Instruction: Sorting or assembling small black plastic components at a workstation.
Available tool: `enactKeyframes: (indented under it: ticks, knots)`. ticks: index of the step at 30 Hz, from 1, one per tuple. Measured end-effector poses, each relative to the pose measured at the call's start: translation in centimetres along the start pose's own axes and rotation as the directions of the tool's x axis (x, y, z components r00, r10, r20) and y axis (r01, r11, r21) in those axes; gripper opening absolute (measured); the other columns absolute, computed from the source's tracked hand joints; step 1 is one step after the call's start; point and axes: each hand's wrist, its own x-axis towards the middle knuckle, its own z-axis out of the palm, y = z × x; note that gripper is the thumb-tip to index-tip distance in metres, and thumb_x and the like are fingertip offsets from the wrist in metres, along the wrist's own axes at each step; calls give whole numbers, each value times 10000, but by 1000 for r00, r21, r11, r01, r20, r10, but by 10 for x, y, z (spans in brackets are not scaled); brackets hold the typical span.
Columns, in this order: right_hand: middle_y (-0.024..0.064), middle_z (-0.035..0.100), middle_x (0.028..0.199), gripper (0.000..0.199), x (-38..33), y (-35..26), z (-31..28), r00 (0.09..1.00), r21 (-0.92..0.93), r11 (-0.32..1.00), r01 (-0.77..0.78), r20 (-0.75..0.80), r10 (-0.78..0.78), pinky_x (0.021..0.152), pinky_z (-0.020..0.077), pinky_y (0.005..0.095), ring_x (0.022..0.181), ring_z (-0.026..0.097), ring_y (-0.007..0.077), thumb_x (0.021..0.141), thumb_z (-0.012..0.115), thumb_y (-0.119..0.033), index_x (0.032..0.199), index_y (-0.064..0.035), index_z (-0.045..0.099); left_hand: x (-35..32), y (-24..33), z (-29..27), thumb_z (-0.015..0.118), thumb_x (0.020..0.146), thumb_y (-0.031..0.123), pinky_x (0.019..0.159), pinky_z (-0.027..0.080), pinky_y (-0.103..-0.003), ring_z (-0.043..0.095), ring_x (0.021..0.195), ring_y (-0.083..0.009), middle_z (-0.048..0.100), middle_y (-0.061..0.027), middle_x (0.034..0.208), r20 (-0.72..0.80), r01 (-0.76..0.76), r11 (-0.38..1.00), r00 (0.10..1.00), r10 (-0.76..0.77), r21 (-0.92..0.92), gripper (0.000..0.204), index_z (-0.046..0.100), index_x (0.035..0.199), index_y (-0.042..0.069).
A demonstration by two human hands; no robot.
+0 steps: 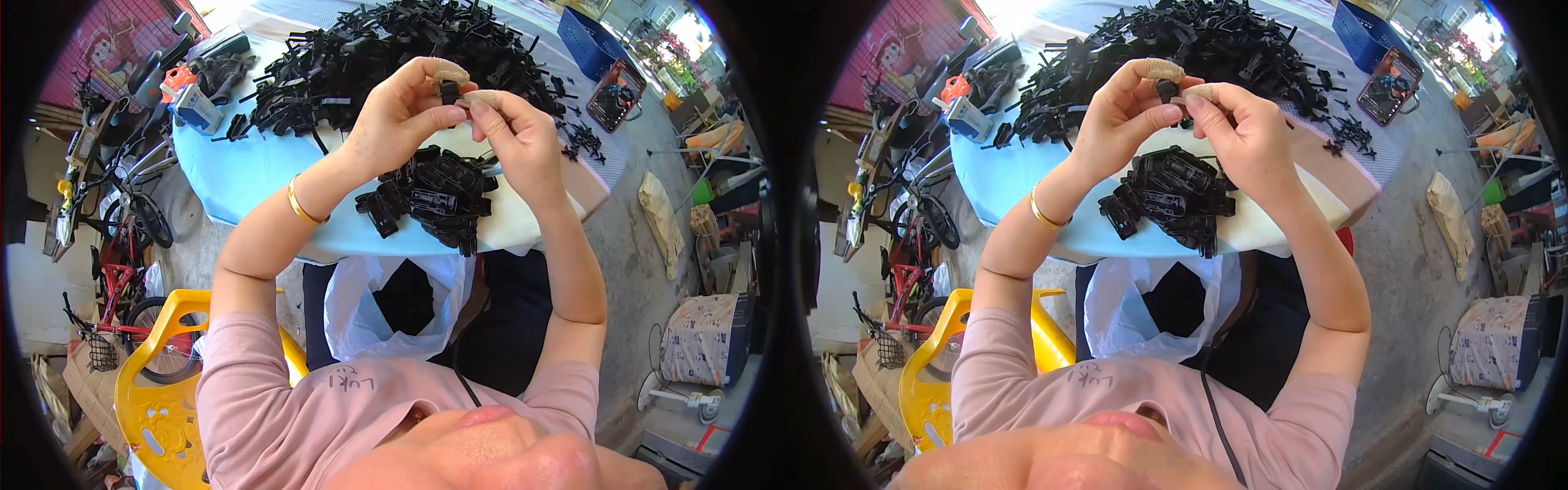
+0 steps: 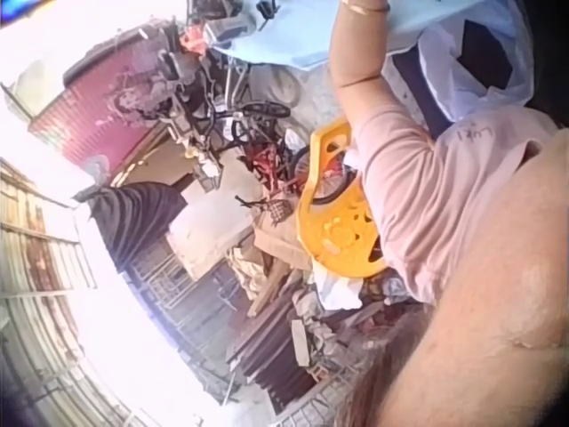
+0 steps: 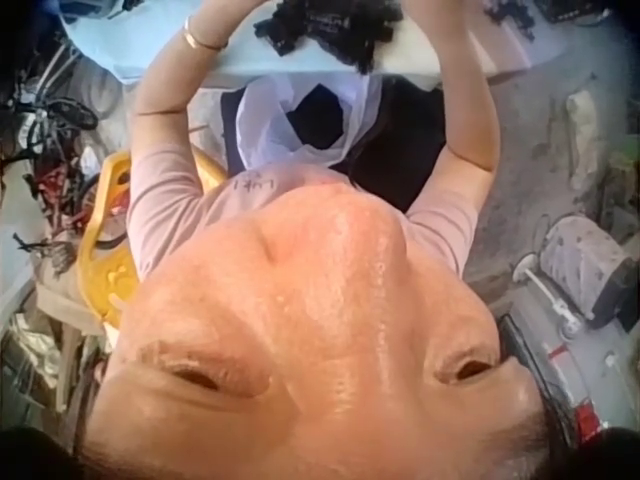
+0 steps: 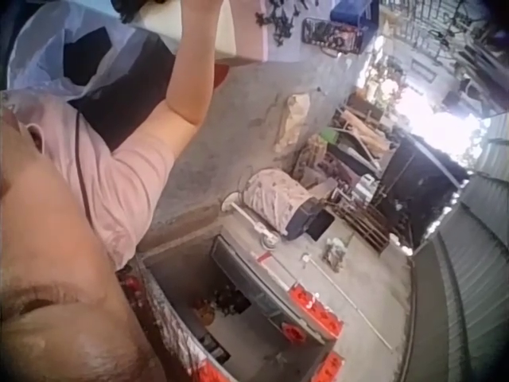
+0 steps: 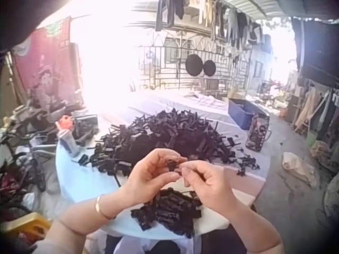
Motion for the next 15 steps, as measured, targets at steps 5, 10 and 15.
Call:
enactKeyframes:
  ticks: [5,10,15]
  knots:
    - [-11,549,680,193,-1,2,-5,1000,2,1000,-13,24,13,584,392,169,640,488,38,883,535,-142,972,9,615,0,2,6,537,834,-35,833,457,-240,544,978,-110,555,-77,1081,22,-28,997,999,26,75,385,427,1202,-7]
    - [-12,549,669,187,-3,-3,-4,999,-15,1000,9,37,-8,576,401,176,623,489,41,883,537,-143,962,7,616,-3,4,4,593,800,-24,649,441,-177,522,746,-34,577,-25,961,-38,2,995,999,2,100,340,491,1123,6]
    - [-28,516,622,174,-5,-6,0,999,-34,999,-28,31,29,514,360,168,579,456,29,884,534,-139,939,4,616,-3,4,4,641,767,-13,509,341,-141,387,579,12,566,16,859,-67,32,997,997,-27,74,291,530,1035,10]
